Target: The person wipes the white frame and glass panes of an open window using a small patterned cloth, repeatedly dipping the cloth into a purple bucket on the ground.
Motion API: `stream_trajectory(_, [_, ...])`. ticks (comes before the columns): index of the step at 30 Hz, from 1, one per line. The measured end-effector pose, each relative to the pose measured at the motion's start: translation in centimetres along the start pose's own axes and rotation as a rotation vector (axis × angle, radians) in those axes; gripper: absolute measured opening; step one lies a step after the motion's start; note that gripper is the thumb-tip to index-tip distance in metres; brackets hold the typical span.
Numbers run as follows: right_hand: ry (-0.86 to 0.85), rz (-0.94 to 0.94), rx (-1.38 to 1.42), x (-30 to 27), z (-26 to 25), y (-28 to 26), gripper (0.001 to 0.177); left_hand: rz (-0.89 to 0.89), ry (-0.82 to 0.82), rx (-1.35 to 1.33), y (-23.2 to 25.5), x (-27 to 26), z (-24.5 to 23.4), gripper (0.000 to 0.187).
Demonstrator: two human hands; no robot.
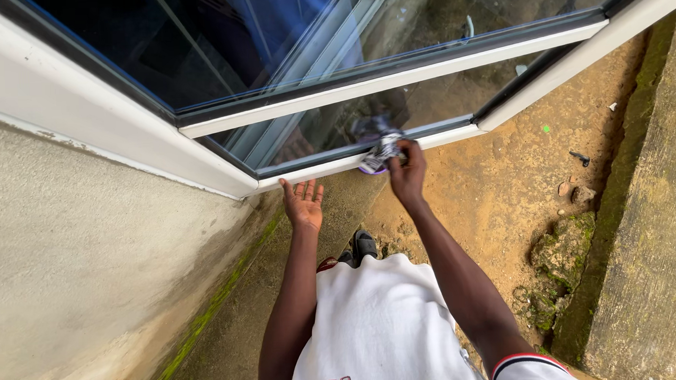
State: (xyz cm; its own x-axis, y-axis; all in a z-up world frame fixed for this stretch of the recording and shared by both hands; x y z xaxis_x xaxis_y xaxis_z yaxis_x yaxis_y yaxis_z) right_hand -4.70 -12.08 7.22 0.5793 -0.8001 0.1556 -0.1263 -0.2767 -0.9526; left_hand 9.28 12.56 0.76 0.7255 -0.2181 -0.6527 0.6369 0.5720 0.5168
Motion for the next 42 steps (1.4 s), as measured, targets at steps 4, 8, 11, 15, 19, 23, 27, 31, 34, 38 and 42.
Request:
stream_trajectory(4, [0.385, -0.035, 0.203, 3.5, -7.0, 1.3, 0.012, -0.089, -0.152, 0.069, -2.5, -0.5, 1.8, 0.089])
stream_trajectory(8, [0.438, 0.010, 0.088, 4.6, -6.4, 1.5, 0.012, -0.111, -0.221, 0.055, -3.2, 0.1, 1.9, 0.085])
stream_trajectory(11, [0.360, 0.074, 0.061, 3.1, -1.1, -1.0, 0.013, -0.121, -0.202, 0.056, -3.3, 0.3, 1.8, 0.084])
stream_trajectory(15, [0.127, -0.010, 0.327, -0.2, 4.6, -8.1, 0.020, -0.109, -0.218, 0.040, -3.5, 0.7, 1.2, 0.087])
stream_trajectory(19, [0.129, -0.261, 0.143, 0.0, 4.2, -16.7, 0.020, -0.091, -0.226, 0.040, -3.6, 1.0, 0.8, 0.091])
stream_trajectory(23, [0.032, -0.563, -0.102, 0.0, 5.7, -21.5, 0.027, -0.095, -0.234, 0.026, -3.8, 1.4, 0.5, 0.093])
stream_trajectory(27, [-0.144, -0.643, -0.420, -1.1, 9.0, -19.6, 0.026, -0.101, -0.176, 0.030, -4.6, 2.4, -0.1, 0.093])
stream_trajectory(31, [-0.234, -0.638, -0.520, -2.1, 9.2, -14.5, 0.027, -0.088, -0.211, 0.032, -4.4, 2.3, 0.0, 0.089])
stream_trajectory(34, [-0.293, -0.459, -0.429, -1.9, 7.7, -9.6, 0.021, -0.087, -0.218, 0.034, -4.0, 1.4, 0.3, 0.085])
stream_trajectory(38, [-0.022, -0.257, -0.147, 0.7, 2.6, -5.2, 0.020, -0.097, -0.186, 0.045, -3.7, 0.8, 0.6, 0.081])
stream_trajectory(42, [0.259, -0.188, -0.015, 3.0, -2.7, -6.1, 0.020, -0.083, -0.217, 0.040, -3.9, 1.4, 0.8, 0.083])
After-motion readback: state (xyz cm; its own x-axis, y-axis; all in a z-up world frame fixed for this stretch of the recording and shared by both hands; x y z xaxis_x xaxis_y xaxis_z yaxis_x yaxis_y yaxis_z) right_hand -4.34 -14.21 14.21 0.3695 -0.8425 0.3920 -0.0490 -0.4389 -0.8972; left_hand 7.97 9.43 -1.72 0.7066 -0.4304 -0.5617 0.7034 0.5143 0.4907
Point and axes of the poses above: each hand's wrist, its own x-axis towards the middle knuckle, its own z-axis out of the palm, y = z × x, the point moved 5 cm from there along x, towards the middle knuckle, and after that the axes turned 2 degrees about -y, right-handed, at the moved point
